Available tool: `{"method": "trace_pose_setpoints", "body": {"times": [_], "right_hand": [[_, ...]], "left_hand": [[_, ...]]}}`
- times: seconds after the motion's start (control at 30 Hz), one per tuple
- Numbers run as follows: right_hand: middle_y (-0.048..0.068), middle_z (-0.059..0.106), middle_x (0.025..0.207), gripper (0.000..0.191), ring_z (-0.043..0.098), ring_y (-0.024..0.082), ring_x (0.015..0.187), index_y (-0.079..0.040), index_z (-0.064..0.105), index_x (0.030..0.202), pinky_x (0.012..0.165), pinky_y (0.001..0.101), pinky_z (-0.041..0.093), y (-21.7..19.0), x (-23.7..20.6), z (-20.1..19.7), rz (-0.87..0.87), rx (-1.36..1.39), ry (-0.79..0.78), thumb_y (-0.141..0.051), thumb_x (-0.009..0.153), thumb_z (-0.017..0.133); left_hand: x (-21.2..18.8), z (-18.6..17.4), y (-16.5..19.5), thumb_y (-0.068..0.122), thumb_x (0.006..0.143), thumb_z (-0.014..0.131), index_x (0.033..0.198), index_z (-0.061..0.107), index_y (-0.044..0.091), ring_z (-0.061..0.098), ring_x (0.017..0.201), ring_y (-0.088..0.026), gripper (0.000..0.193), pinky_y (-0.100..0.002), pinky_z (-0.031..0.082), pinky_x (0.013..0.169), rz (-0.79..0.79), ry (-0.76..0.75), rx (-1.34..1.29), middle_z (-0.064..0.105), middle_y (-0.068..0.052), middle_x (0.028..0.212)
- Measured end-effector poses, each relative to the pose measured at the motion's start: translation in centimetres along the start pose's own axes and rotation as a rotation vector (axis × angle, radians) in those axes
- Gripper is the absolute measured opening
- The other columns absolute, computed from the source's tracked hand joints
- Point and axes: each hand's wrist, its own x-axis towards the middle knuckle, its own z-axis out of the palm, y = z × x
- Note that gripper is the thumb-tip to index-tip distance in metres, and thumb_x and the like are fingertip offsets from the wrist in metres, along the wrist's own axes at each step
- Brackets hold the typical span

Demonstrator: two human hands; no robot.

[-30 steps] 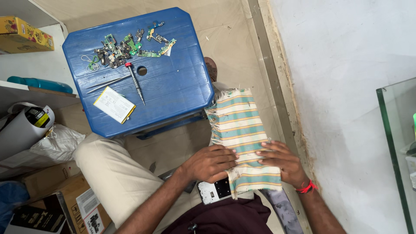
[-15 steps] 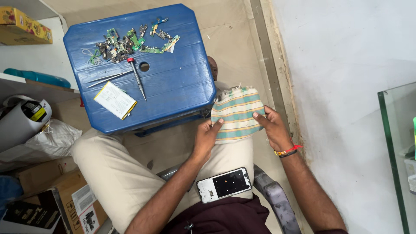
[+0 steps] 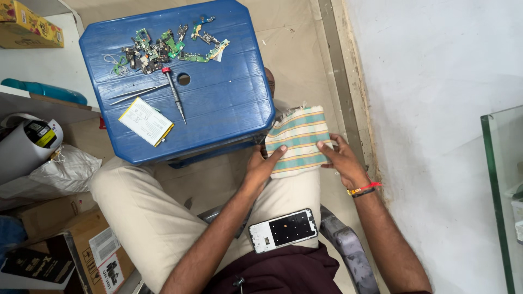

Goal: The person folds a striped cloth and wipes a disassembled smartphone, then uses a metal pry tool to work around the edge of the phone frame on a small blue stool, with a battery and scattered circuit boards nearby. At the end they press the power button of another phone and hold it up while its screen lights up.

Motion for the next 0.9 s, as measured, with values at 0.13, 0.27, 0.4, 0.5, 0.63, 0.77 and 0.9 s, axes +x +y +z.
{"method": "trace_pose_setpoints", "body": {"times": [0.13, 0.27, 0.4, 0.5, 0.63, 0.77, 0.9], "right_hand": [[0.005, 0.073, 0.104, 0.037, 0.065, 0.010, 0.088, 0.000, 0.063, 0.125, 0.069, 0.0274, 0.050, 0.3, -1.8, -0.9, -0.104, 0.221, -0.101, -0.026, 0.099, 0.069], [0.001, 0.072, 0.100, 0.030, 0.064, 0.007, 0.082, -0.004, 0.061, 0.120, 0.059, 0.0284, 0.051, 3.1, -3.5, -1.4, -0.154, 0.222, -0.026, -0.019, 0.096, 0.068], [0.011, 0.070, 0.093, 0.033, 0.063, 0.013, 0.079, -0.004, 0.061, 0.121, 0.066, 0.0302, 0.052, 5.8, -4.1, -1.6, -0.232, -0.126, 0.062, -0.019, 0.095, 0.076], [0.014, 0.065, 0.111, 0.035, 0.065, 0.021, 0.096, -0.003, 0.061, 0.123, 0.083, 0.0348, 0.055, 5.9, -5.1, -2.9, -0.648, -0.461, 0.325, -0.019, 0.095, 0.075], [0.016, 0.060, 0.134, 0.033, 0.061, 0.032, 0.126, -0.007, 0.063, 0.128, 0.108, 0.0418, 0.049, 4.7, -5.8, -2.0, -0.984, -0.560, 0.207, -0.019, 0.097, 0.069], [0.025, 0.032, 0.164, 0.060, 0.028, 0.042, 0.156, 0.001, 0.037, 0.156, 0.126, 0.0512, 0.025, 3.5, -2.5, 2.1, -1.023, -0.578, -0.036, -0.029, 0.106, 0.054], [0.022, 0.021, 0.172, 0.071, 0.018, 0.042, 0.162, -0.001, 0.025, 0.163, 0.131, 0.0522, 0.015, 3.6, -0.5, 2.9, -1.077, -0.642, -0.046, -0.045, 0.109, 0.041]], "left_hand": [[-0.1, -0.5, 0.0, 0.025, 0.089, 0.077, 0.120, 0.068, -0.006, 0.073, 0.093, -0.018, 0.045, -0.033, 0.059, 0.084, -0.040, -0.218, -0.286, 0.077, -0.016, 0.108], [-2.3, -0.8, -0.9, 0.026, 0.092, 0.074, 0.124, 0.066, -0.002, 0.070, 0.095, -0.014, 0.044, -0.031, 0.057, 0.085, 0.202, -0.183, -0.099, 0.077, -0.010, 0.106], [-3.4, -1.5, -1.1, 0.030, 0.087, 0.079, 0.123, 0.058, -0.001, 0.067, 0.088, -0.029, 0.052, -0.041, 0.054, 0.075, 0.082, -0.067, 0.453, 0.068, -0.020, 0.100], [-4.5, -1.7, -1.7, 0.027, 0.088, 0.077, 0.127, 0.054, -0.003, 0.060, 0.108, -0.035, 0.054, -0.046, 0.051, 0.088, 0.525, 0.103, 0.520, 0.060, -0.023, 0.118], [-5.3, 0.2, -2.4, 0.027, 0.102, 0.062, 0.143, 0.050, 0.000, 0.048, 0.139, -0.039, 0.050, -0.052, 0.037, 0.117, 0.791, -0.037, 0.562, 0.053, -0.024, 0.146], [-3.4, 3.7, -2.3, 0.041, 0.109, 0.049, 0.163, 0.023, -0.006, 0.020, 0.161, -0.044, 0.076, -0.058, 0.013, 0.128, 0.733, -0.156, 0.655, 0.023, -0.031, 0.170], [-1.6, 3.0, -2.3, 0.055, 0.102, 0.046, 0.164, 0.019, -0.002, 0.012, 0.161, -0.041, 0.088, -0.058, 0.009, 0.127, 0.733, -0.215, 0.751, 0.013, -0.026, 0.173]]}}
